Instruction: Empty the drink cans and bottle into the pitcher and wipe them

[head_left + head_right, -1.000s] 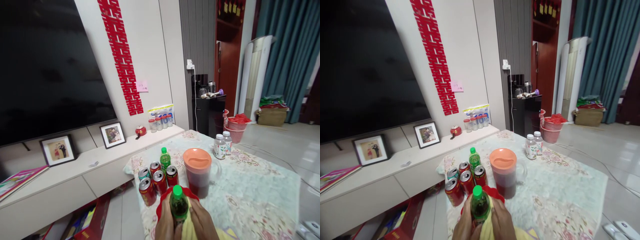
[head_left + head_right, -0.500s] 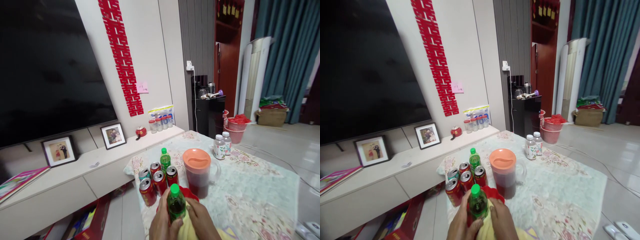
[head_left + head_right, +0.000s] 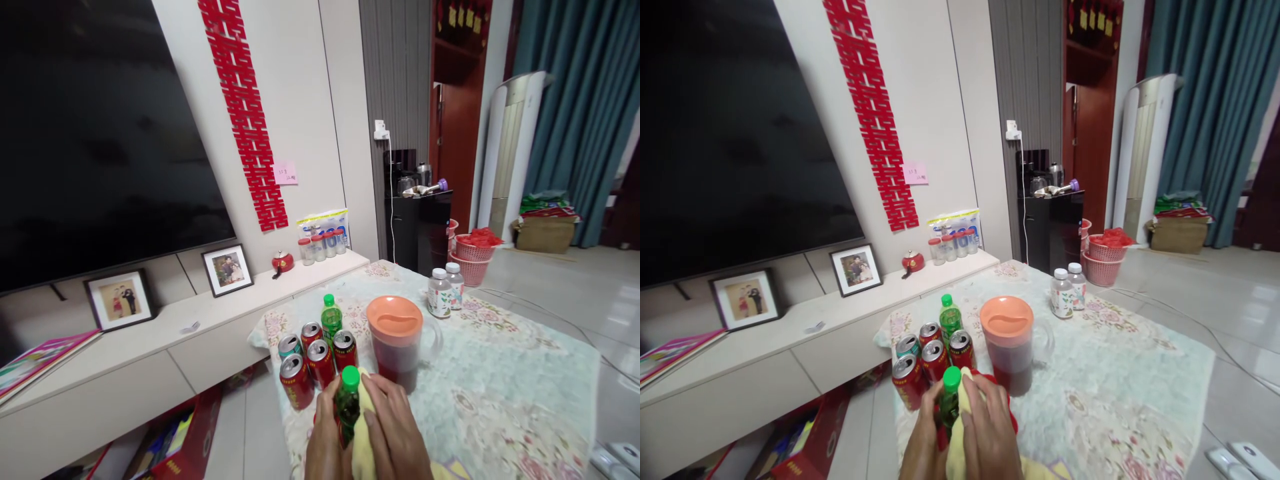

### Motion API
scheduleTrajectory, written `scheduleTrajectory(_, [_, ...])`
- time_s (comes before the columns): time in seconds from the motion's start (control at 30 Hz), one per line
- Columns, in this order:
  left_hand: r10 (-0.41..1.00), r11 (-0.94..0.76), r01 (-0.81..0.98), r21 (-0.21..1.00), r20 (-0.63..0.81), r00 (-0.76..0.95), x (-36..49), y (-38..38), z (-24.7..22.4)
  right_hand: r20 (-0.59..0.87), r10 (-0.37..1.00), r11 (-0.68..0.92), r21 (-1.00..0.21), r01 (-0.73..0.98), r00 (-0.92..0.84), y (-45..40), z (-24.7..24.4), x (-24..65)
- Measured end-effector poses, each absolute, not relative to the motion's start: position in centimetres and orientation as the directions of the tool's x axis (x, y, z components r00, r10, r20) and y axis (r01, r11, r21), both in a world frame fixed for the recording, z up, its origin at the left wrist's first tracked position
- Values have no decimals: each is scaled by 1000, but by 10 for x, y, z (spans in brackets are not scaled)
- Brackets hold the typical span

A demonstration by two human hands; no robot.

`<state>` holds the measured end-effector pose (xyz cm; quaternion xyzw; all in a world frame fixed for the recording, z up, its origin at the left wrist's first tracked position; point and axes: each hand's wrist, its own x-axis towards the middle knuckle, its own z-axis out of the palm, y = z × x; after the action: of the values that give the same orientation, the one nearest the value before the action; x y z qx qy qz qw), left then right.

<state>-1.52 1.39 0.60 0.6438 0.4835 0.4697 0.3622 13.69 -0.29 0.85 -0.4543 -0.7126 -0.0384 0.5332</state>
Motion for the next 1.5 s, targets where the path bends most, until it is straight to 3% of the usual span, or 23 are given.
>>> scheduleTrajectory(0.1, [961,-273,349,896,239,138,-20,12,9,704,710,526,-541,656,12,4,1,138])
scheduleTrajectory(0.2, [952,-300,443,845,236,194,-27,9,14,504,863,408,-734,543,34,9,-5,144])
scheduleTrajectory(0.3, [955,-294,517,804,219,202,-29,6,21,337,941,305,-847,435,-4,11,-10,148])
scheduleTrajectory(0.47, [984,-153,581,799,72,161,-23,0,27,231,973,216,-897,385,-7,10,-5,145])
scheduleTrajectory(0.67, [972,-227,593,772,218,88,-18,-10,28,119,988,151,-883,445,-98,15,7,147])
scheduleTrajectory(0.73, [968,-241,597,765,231,94,-18,-9,32,120,991,137,-883,449,-66,19,3,149])
scheduleTrajectory(0.93, [972,-229,617,753,213,102,-18,-1,33,107,993,117,-972,204,-56,12,-2,153])
scheduleTrajectory(1.03, [969,-239,620,747,224,103,-19,-1,26,178,984,166,-950,264,23,3,6,155])
scheduleTrajectory(1.13, [967,-243,616,749,235,96,-20,-2,24,355,932,304,-873,381,72,-4,15,155])
scheduleTrajectory(1.3, [955,-293,575,763,267,132,-20,0,23,577,816,495,-704,509,4,-4,17,145])
scheduleTrajectory(1.4, [948,-314,570,760,281,149,-21,3,19,546,837,455,-739,497,45,2,15,141])
scheduleTrajectory(1.5, [940,-341,537,771,288,183,-23,5,12,408,913,365,-836,409,19,9,9,142])
